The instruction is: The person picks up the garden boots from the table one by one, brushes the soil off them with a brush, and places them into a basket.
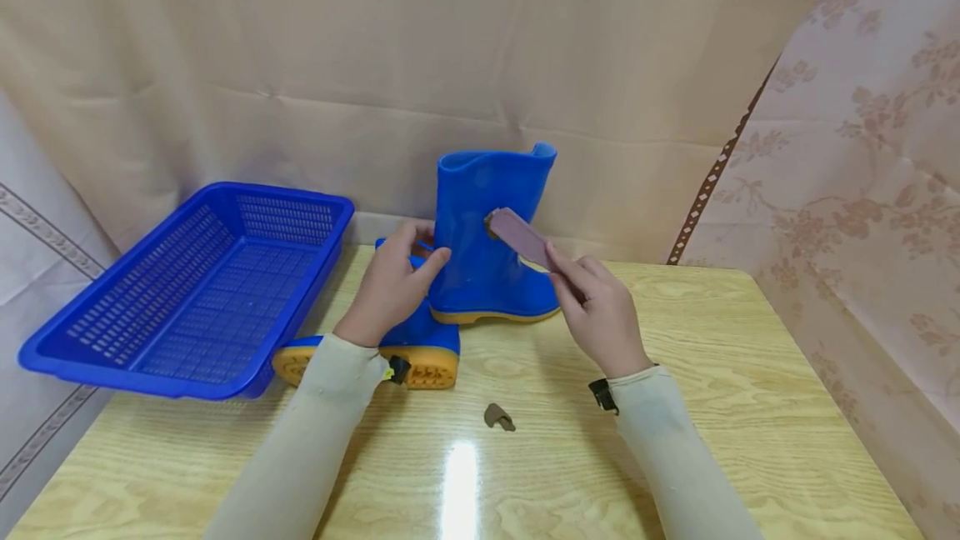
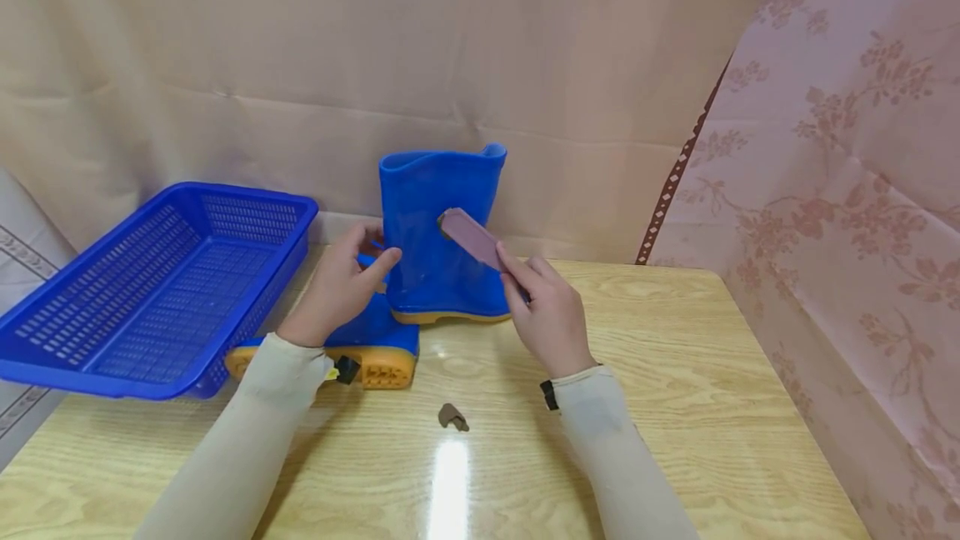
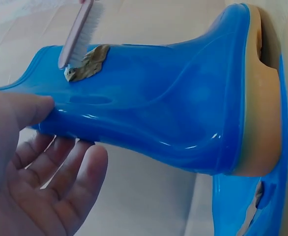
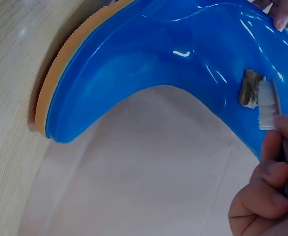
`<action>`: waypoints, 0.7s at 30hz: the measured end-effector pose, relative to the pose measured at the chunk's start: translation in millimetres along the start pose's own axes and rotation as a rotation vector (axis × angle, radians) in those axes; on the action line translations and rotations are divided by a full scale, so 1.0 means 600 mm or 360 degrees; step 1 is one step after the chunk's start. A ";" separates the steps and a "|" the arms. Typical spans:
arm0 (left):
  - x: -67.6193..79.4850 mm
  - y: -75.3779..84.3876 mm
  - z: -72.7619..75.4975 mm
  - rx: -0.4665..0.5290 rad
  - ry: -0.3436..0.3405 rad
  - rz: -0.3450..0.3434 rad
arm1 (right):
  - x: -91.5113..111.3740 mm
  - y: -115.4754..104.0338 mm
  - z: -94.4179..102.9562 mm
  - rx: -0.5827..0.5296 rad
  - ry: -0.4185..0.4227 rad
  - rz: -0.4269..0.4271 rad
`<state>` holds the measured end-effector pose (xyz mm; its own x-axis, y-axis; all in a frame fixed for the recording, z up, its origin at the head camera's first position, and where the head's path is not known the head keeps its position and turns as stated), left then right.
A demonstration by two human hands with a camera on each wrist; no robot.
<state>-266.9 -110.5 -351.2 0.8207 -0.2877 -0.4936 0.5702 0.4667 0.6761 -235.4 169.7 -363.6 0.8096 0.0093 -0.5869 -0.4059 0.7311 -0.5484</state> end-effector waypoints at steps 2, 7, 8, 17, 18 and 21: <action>-0.001 -0.004 -0.001 -0.0009 0.0025 0.0038 | 0.000 0.002 0.000 0.0026 -0.0027 -0.0040; -0.001 -0.006 -0.001 -0.0013 0.0056 0.0089 | 0.000 0.006 0.001 0.0036 -0.0003 -0.0013; 0.000 -0.006 -0.001 -0.0006 0.0054 0.0079 | 0.000 0.005 0.001 0.0019 0.0019 0.0012; 0.003 0.001 -0.001 0.0034 -0.0059 -0.0174 | 0.000 -0.001 0.000 -0.0160 0.0110 0.0201; 0.003 0.001 -0.001 0.0029 -0.0066 -0.0181 | 0.000 -0.002 0.000 -0.0146 0.0094 0.0194; 0.001 0.000 -0.002 0.0008 -0.0065 -0.0160 | 0.001 -0.002 0.000 -0.0075 0.0028 0.0130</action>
Point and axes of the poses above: each hand's wrist, its own x-axis away from the middle knuckle, its own z-axis out of the back of the hand, y = z × x, the point moved 2 cm from there along -x, towards the middle knuckle, and after that the axes turned 15 degrees about -z, right-handed, at the moved point
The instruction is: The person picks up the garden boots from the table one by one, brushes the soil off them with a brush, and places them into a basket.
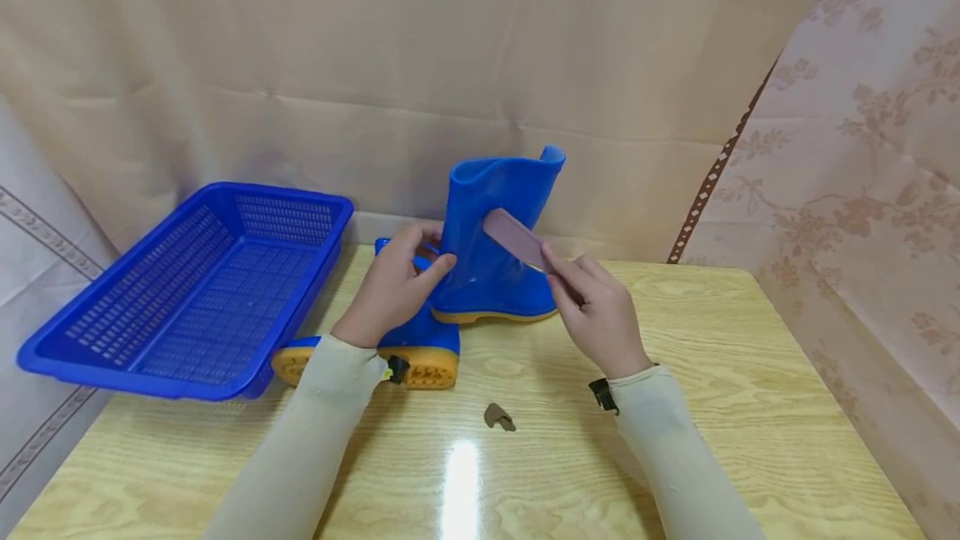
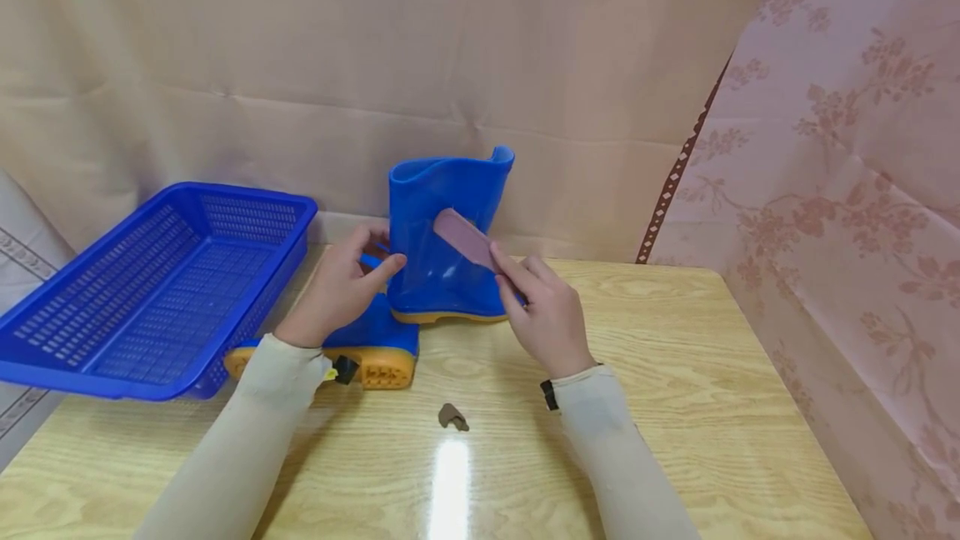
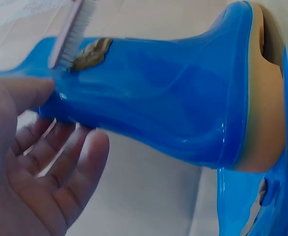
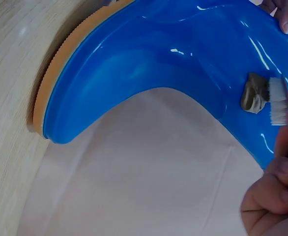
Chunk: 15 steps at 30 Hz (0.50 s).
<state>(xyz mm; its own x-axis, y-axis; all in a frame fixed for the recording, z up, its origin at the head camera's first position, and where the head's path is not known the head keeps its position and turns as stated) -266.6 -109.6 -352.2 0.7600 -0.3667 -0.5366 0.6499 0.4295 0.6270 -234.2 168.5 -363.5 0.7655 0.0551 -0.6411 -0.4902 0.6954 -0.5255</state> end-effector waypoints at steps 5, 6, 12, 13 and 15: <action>-0.002 -0.002 0.000 -0.0024 0.0035 0.0135 | 0.001 0.002 0.001 0.0096 -0.0081 -0.0130; -0.001 -0.002 0.000 -0.0024 0.0042 0.0158 | 0.000 0.004 0.001 0.0105 -0.0091 -0.0146; 0.000 -0.004 0.001 -0.0031 0.0079 0.0217 | 0.000 0.006 0.004 0.0034 -0.0014 -0.0056; 0.000 -0.003 0.001 -0.0027 0.0080 0.0204 | -0.001 0.006 0.006 -0.0009 0.0020 -0.0017; 0.000 -0.002 0.001 -0.0014 0.0075 0.0157 | -0.001 0.004 0.009 -0.0087 0.0081 0.0057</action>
Point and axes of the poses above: each hand's wrist, its own x-axis away from the middle knuckle, its own z-axis out of the back of the hand, y = z × x, the point moved 2 cm from there along -x, towards the middle knuckle, and after that the axes turned 15 degrees about -z, right-handed, at the moved point
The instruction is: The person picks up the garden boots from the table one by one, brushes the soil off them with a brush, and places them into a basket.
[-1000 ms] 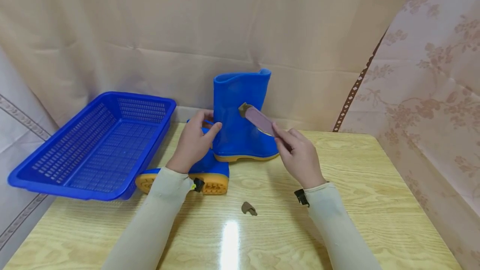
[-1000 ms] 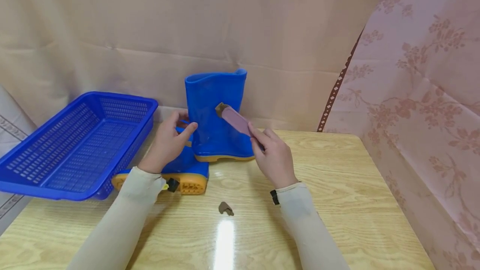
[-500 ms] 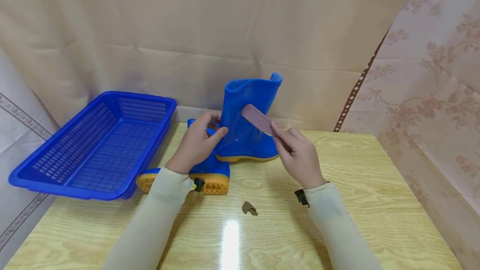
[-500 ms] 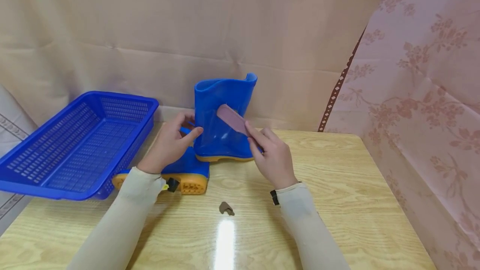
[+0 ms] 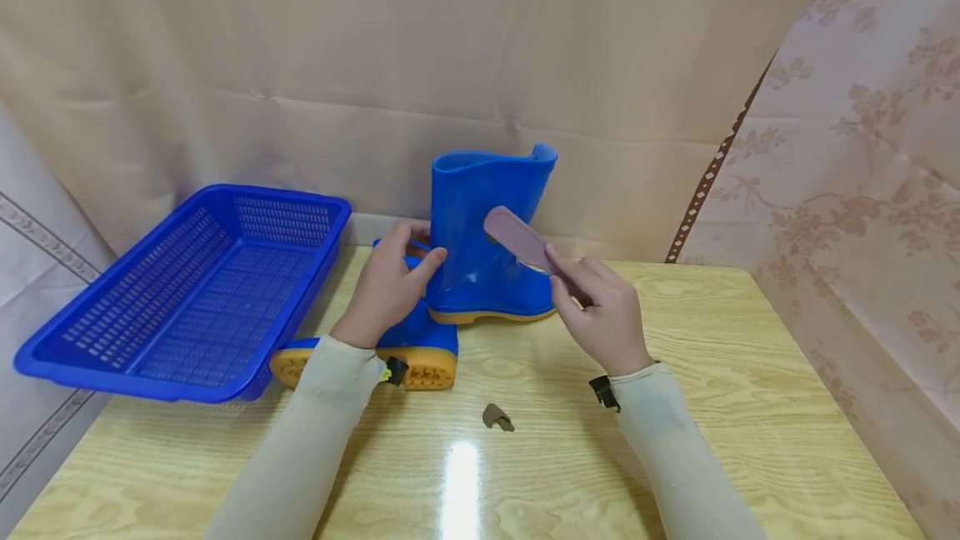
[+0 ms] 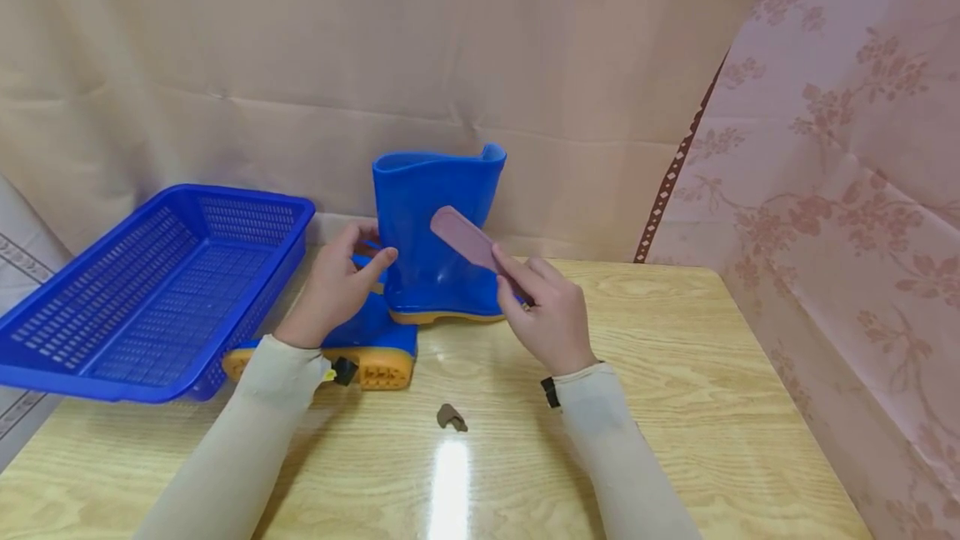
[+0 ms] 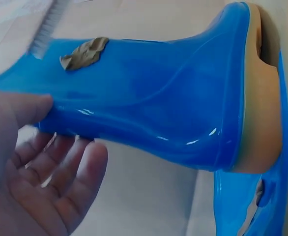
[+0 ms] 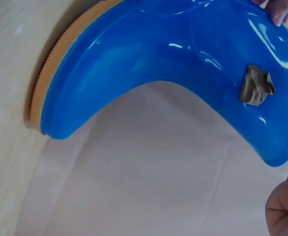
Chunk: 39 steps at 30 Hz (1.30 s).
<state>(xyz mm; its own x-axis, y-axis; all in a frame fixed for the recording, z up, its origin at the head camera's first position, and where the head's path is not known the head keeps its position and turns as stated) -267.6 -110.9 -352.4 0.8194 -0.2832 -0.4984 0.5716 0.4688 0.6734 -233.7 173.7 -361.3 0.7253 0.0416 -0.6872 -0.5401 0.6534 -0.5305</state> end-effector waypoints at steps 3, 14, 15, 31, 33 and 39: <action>0.001 0.004 0.001 0.0024 -0.0039 -0.0087 | -0.001 -0.003 -0.001 -0.0041 0.0026 0.0053; 0.000 0.003 -0.001 0.0011 -0.0065 0.0036 | 0.003 0.003 -0.006 0.0164 -0.0070 -0.0123; 0.000 0.002 -0.001 0.0003 -0.0053 0.0050 | 0.003 0.004 -0.006 0.0179 -0.0085 -0.0144; 0.002 0.003 0.001 0.0015 -0.0083 -0.0082 | -0.002 0.002 -0.005 0.0030 -0.0003 0.0030; 0.001 0.003 0.000 0.0001 -0.0088 -0.0086 | -0.002 0.002 -0.005 0.0064 -0.0034 -0.0024; 0.001 0.001 0.000 -0.0042 -0.0062 0.0030 | 0.000 0.007 -0.007 0.0191 -0.0155 -0.0239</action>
Point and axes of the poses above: each hand's wrist, its own x-axis away from the middle knuckle, its own z-axis out of the back of the hand, y = z × x, the point moved 2 cm from there along -x, towards the middle knuckle, and after that the axes turned 15 degrees about -z, right-handed, at the moved point
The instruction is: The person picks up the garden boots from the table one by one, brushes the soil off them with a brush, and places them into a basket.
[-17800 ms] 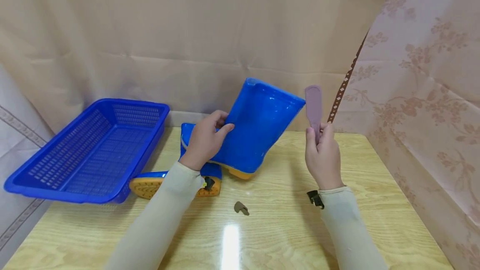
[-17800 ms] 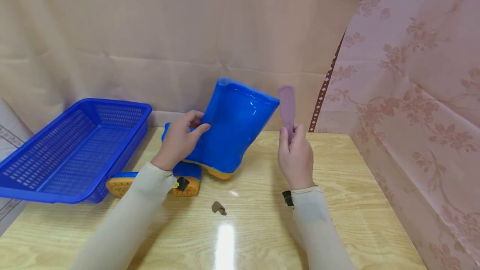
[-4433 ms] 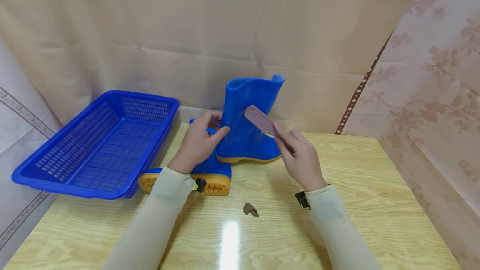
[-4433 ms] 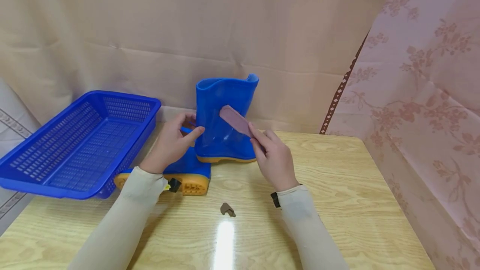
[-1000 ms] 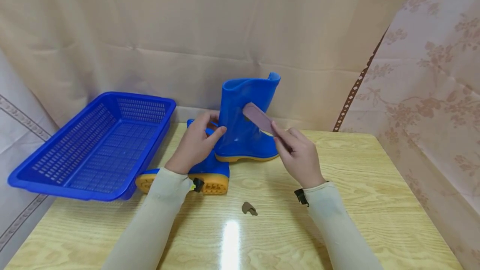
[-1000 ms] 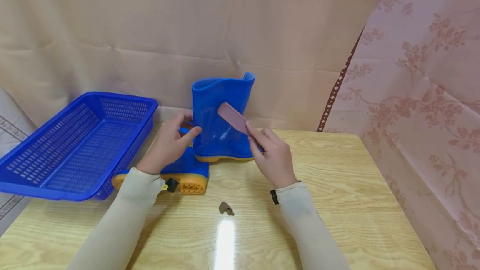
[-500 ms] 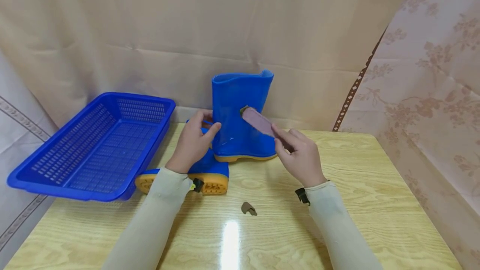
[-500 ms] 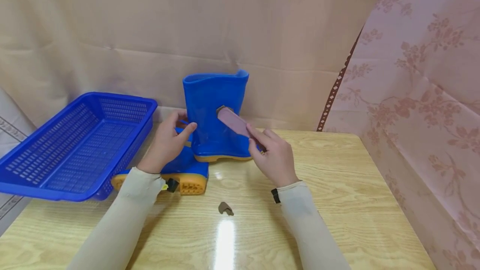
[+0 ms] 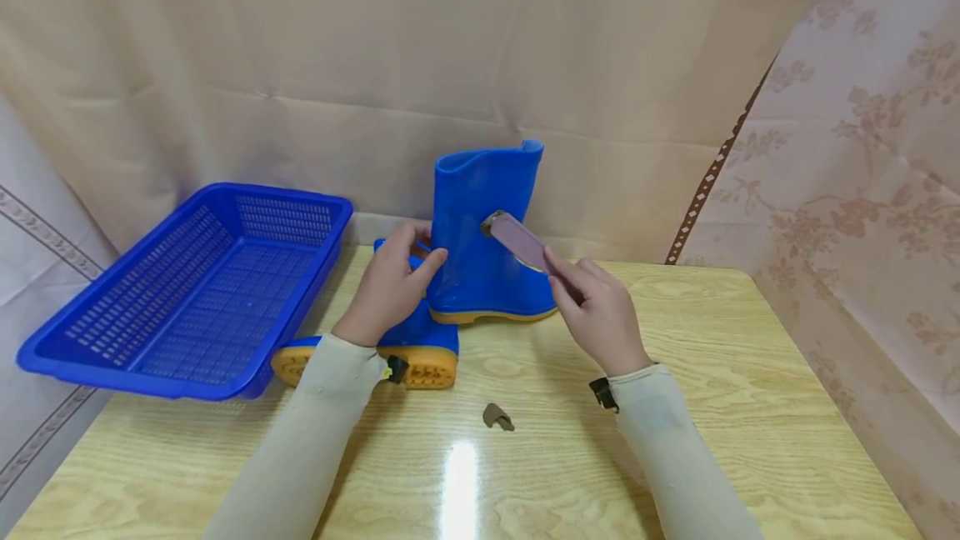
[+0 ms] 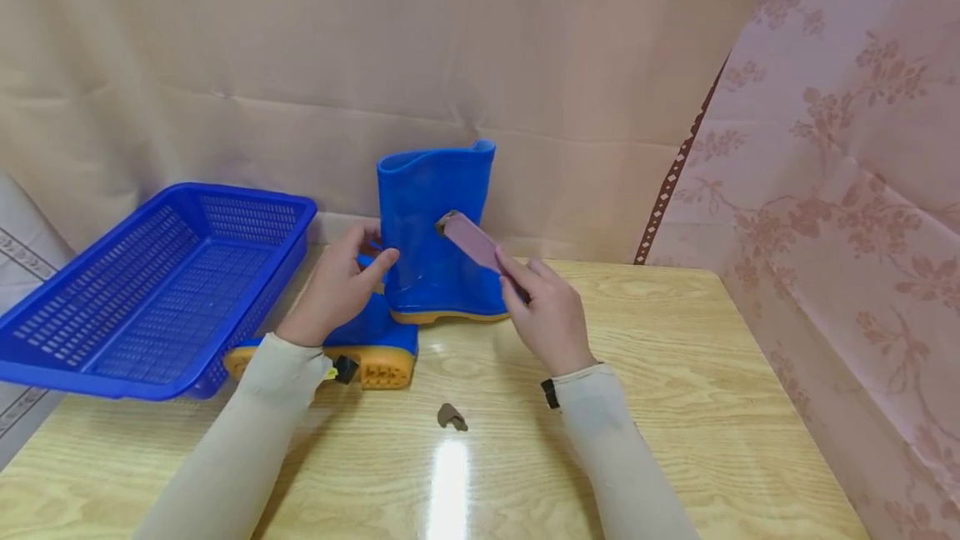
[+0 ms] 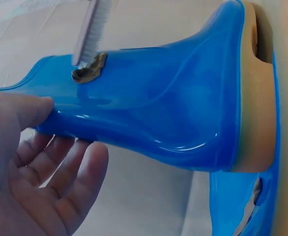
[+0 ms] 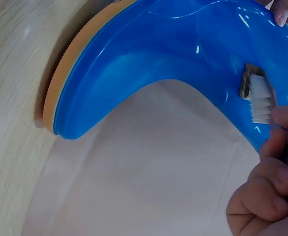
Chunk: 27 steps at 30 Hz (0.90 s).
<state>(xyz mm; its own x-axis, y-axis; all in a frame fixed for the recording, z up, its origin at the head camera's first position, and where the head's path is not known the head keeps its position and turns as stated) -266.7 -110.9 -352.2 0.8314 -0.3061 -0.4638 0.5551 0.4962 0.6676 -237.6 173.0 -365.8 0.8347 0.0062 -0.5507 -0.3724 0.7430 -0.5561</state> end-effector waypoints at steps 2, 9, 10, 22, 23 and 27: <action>0.000 0.000 0.000 -0.0004 0.0016 0.0043 | 0.000 0.002 0.000 0.0025 -0.0016 -0.0033; 0.000 0.000 -0.001 0.0010 0.0047 0.0066 | 0.003 0.003 0.008 -0.0094 0.0136 0.0075; 0.001 0.000 -0.001 0.0013 0.0043 0.0060 | 0.003 0.003 0.009 -0.0125 0.0162 0.0101; 0.002 0.001 -0.002 0.0023 -0.0026 -0.0079 | 0.002 -0.003 0.005 -0.0092 0.0134 0.0162; 0.001 0.001 -0.002 0.0018 -0.0022 -0.0068 | 0.002 -0.003 0.005 -0.0065 0.0109 0.0133; 0.000 0.000 -0.002 0.0004 0.0004 -0.0017 | 0.001 -0.003 0.005 -0.0005 0.0040 0.0032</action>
<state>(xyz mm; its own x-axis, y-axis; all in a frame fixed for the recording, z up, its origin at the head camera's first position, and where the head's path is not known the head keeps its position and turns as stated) -266.5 -109.9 -353.1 0.8255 -0.3091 -0.4723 0.5638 0.4908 0.6642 -235.0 173.6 -363.4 0.8166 0.0039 -0.5772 -0.3902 0.7406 -0.5470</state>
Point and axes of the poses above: each hand's wrist, its own x-axis away from the middle knuckle, its own z-axis out of the back of the hand, y = z × x, the point moved 2 cm from there along -x, towards the middle knuckle, and after that the axes turned 15 degrees about -z, right-handed, at the moved point
